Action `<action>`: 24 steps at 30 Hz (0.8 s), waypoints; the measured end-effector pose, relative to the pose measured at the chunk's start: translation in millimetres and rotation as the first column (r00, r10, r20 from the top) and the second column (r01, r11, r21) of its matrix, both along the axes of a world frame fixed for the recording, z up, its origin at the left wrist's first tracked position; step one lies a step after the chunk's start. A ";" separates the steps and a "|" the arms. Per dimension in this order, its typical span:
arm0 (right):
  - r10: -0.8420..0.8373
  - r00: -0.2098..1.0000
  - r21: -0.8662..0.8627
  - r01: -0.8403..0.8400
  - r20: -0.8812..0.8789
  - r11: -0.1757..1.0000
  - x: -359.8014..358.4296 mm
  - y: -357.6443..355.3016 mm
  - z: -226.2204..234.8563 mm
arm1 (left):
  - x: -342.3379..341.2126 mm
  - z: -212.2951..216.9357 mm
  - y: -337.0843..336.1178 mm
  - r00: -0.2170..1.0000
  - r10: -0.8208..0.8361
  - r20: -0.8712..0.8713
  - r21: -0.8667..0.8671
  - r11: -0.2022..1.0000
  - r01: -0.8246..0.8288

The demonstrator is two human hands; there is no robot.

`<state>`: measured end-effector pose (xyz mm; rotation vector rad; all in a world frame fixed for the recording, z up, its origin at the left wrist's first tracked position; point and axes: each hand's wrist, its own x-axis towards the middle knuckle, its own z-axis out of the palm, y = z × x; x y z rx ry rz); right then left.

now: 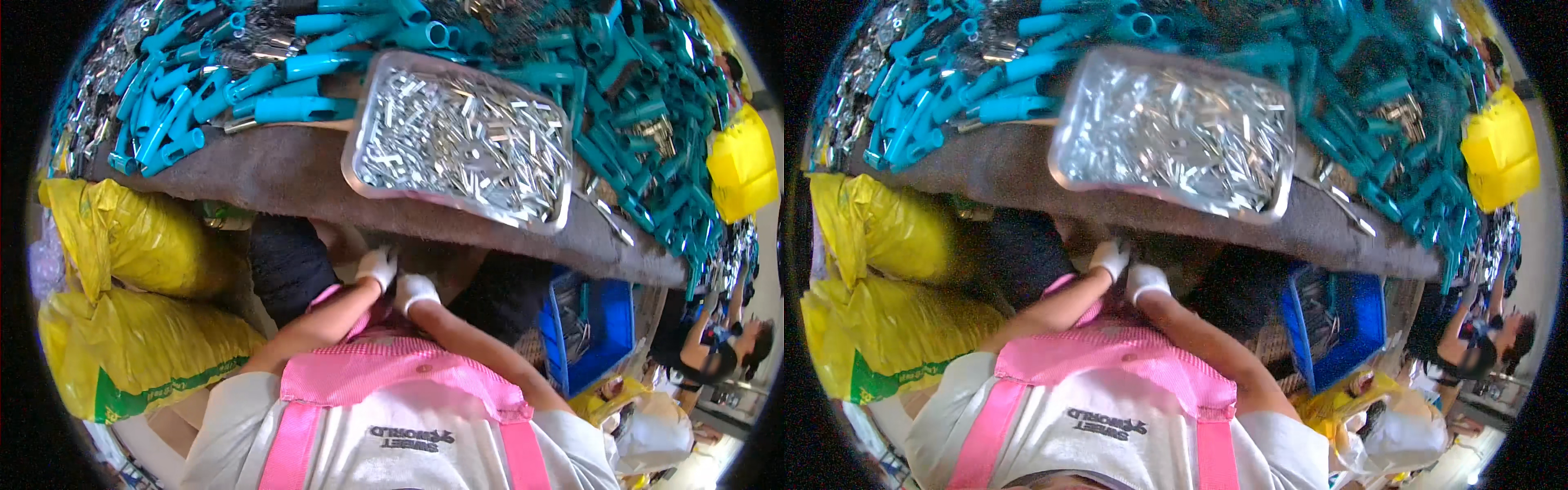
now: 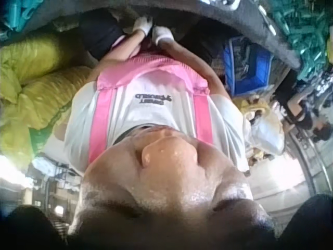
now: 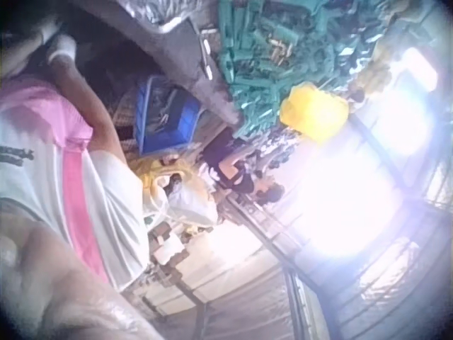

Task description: Assembling small hardware parts by inserting metal components into plastic handles at a workbench.

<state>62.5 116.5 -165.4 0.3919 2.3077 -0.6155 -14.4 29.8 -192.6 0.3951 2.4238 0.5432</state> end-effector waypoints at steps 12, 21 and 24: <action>-0.900 0.436 -0.959 0.249 -0.017 0.138 106.9 59.0 177.4 | 37.4 184.5 0.5 0.921 -0.202 -0.334 0.787 0.478 0.390; -0.796 -0.243 -0.707 0.643 -0.554 0.294 285.2 14.5 166.1 | 158.5 259.7 101.5 0.652 -0.731 -0.201 0.904 0.118 0.411; -0.479 -0.521 -0.537 0.836 -0.707 -0.116 389.8 -26.4 117.7 | 149.9 219.0 93.9 0.695 -0.718 -0.043 0.873 0.311 0.375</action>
